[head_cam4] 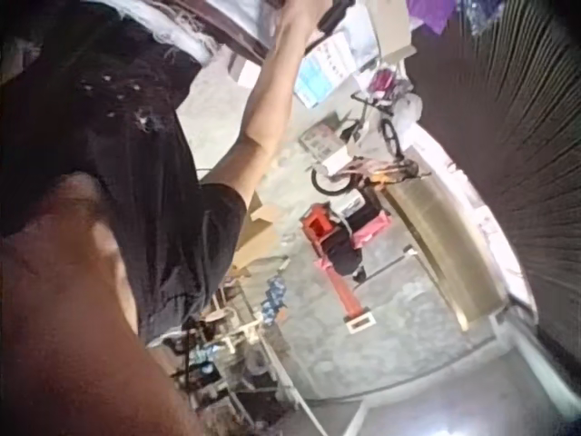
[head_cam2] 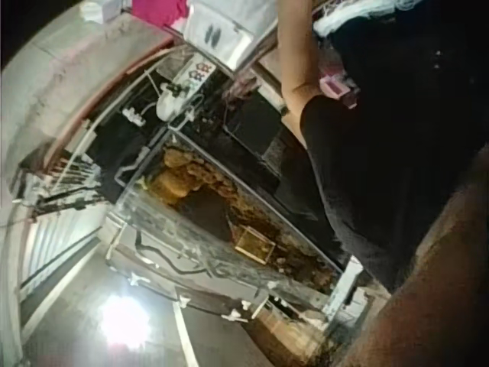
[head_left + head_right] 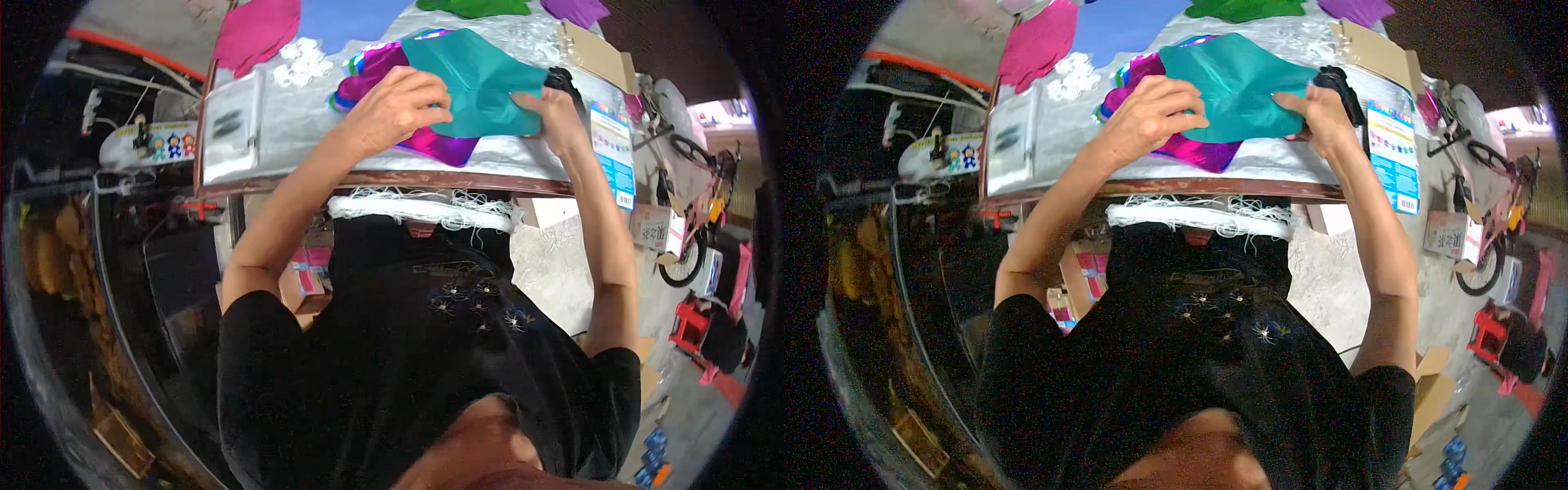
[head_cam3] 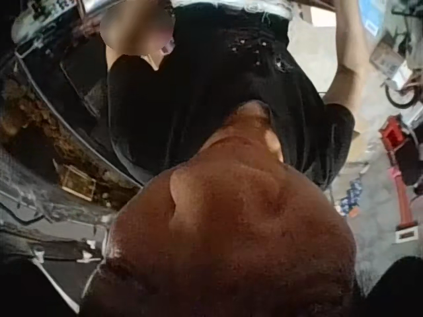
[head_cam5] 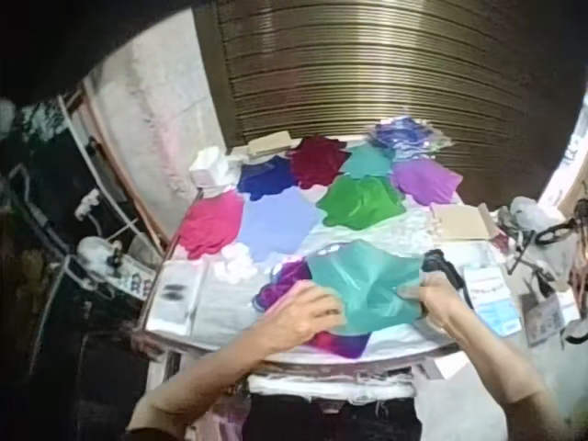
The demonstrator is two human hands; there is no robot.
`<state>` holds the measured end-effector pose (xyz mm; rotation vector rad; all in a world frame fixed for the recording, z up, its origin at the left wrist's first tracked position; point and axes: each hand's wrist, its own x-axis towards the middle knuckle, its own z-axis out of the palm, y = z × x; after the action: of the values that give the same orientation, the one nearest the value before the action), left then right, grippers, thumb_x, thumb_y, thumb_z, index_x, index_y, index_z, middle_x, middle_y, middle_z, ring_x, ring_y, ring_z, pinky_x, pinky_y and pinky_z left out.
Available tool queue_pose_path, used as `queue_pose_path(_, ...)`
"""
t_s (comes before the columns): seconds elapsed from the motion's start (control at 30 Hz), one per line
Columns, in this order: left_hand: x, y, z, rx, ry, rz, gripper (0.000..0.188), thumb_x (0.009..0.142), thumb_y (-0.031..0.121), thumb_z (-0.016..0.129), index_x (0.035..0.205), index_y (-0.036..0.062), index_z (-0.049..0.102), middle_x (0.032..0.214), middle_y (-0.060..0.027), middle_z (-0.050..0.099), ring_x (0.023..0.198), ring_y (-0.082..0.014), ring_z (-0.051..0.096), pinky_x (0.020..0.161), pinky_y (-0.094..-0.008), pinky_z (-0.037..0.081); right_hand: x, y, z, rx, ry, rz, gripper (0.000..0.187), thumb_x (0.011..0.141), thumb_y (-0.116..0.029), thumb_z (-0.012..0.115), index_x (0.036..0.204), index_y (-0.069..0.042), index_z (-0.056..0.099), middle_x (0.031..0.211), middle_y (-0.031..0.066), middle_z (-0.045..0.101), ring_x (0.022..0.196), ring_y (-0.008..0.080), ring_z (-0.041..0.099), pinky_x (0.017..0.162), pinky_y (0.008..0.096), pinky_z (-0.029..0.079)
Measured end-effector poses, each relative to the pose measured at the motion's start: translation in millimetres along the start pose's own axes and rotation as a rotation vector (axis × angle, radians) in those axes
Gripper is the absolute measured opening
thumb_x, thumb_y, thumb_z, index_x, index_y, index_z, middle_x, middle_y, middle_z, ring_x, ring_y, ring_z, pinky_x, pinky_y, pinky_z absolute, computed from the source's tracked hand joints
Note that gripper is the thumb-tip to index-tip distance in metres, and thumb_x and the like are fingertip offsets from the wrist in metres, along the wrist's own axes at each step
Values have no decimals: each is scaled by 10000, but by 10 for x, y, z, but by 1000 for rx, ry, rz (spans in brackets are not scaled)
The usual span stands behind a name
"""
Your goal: Sorting and stacking various colored plastic sheets on a workbench.
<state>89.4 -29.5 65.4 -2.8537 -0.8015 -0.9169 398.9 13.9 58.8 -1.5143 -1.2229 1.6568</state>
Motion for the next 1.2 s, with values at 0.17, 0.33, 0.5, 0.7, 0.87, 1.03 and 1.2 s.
queue_pose_path(0.17,-636,-76,-151,-35,258,-441,319,775,-6,688,1075,93,731,1187,-34,699,1179,-252,606,1027,-380,453,-53,152,73,-4,-25,-28,204,914,-199,739,998,-17,705,836,58,718,595,139,637,469,244,444)
queue_pose_path(0.33,-1217,-153,-486,-129,156,-809,612,766,2,668,1361,121,592,1365,-103,616,1266,-290,545,1092,-397,422,-112,128,289,69,-41,-49,152,917,-107,721,1020,0,687,856,86,719,619,162,675,456,214,456)
queue_pose_path(0.5,-1220,-256,-482,-169,-7,-793,762,756,39,673,1485,158,482,1429,-106,552,1332,-302,471,1132,-411,381,-59,95,537,191,-43,-54,214,905,-101,733,1062,27,662,912,114,719,666,195,706,490,239,540)
queue_pose_path(0.7,-1099,-335,-352,-138,-69,-847,753,763,120,704,1481,168,480,1400,-109,562,1321,-331,464,1147,-441,352,-116,164,750,202,-26,-61,259,897,-84,740,1095,50,639,966,135,714,677,193,698,545,257,606)
queue_pose_path(0.87,-1085,-402,-360,-195,-96,-751,751,774,164,730,1480,137,474,1402,-140,552,1328,-338,464,1153,-450,341,-168,188,905,219,32,-110,276,905,-98,740,1117,48,639,968,134,714,652,182,682,523,270,591)
queue_pose_path(1.03,-1163,-511,-236,-184,19,-643,748,754,184,742,1462,159,503,1396,-125,558,1317,-341,472,1113,-478,366,-294,191,795,70,62,-47,299,915,-125,740,1138,47,641,1024,157,706,708,156,684,519,293,576)
queue_pose_path(1.2,-1191,-454,-315,-206,31,-635,736,760,178,740,1454,109,506,1391,-148,555,1298,-351,491,1103,-460,384,-598,-180,504,-822,192,-244,473,869,-102,730,1286,58,574,1210,210,663,1016,267,687,810,379,578)
